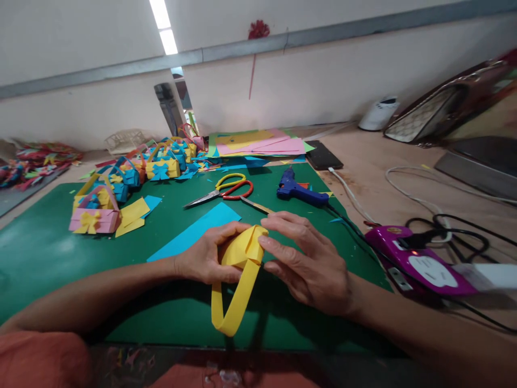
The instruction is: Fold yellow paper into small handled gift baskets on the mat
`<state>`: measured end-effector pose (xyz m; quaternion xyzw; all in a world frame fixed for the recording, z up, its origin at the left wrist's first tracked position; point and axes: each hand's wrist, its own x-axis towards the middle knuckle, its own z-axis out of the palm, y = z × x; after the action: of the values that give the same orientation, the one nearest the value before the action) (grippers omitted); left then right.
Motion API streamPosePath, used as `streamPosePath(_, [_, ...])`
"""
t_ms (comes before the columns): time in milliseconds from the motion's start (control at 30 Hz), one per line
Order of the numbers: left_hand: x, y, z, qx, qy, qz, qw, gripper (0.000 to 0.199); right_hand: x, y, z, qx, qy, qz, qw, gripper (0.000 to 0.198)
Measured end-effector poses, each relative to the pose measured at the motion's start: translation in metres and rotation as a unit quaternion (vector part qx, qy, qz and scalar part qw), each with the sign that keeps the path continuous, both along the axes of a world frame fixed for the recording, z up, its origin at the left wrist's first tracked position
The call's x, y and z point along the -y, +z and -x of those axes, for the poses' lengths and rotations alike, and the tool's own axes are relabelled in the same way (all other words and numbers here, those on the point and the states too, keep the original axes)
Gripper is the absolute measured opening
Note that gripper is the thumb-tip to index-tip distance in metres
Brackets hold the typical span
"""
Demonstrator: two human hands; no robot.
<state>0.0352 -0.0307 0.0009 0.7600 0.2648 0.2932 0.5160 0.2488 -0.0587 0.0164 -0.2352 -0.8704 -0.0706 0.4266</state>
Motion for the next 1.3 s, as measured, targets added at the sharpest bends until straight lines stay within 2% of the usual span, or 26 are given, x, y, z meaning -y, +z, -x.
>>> streamPosePath(133, [0.0006,-0.0022,0.0,0.0,0.01,-0.008,1.0,0.064,0.0006,0.0006,0.0001,-0.005,-0.012,-0.002,1.0,0.023])
streamPosePath(467, [0.0022,-0.0066,0.0018,0.006,0.007,-0.095,0.995,0.058,0.0006,0.0032,-0.001,0.011,-0.018,-0.024,0.999,0.021])
streamPosePath(700, [0.0028,-0.0093,0.0018,-0.007,0.016,-0.094,0.995,0.058,0.0016,0.0042,-0.0009,0.009,-0.014,-0.031,0.999,0.019])
streamPosePath(967, [0.0013,-0.0098,-0.0001,0.038,0.003,-0.126,0.991,0.058,0.0007,0.004,-0.0011,0.014,-0.004,-0.035,0.999,0.019])
streamPosePath(1300, [0.0016,-0.0071,-0.0014,0.023,0.003,-0.097,0.995,0.058,0.0,0.0028,-0.0005,0.007,-0.001,0.0,1.0,0.021])
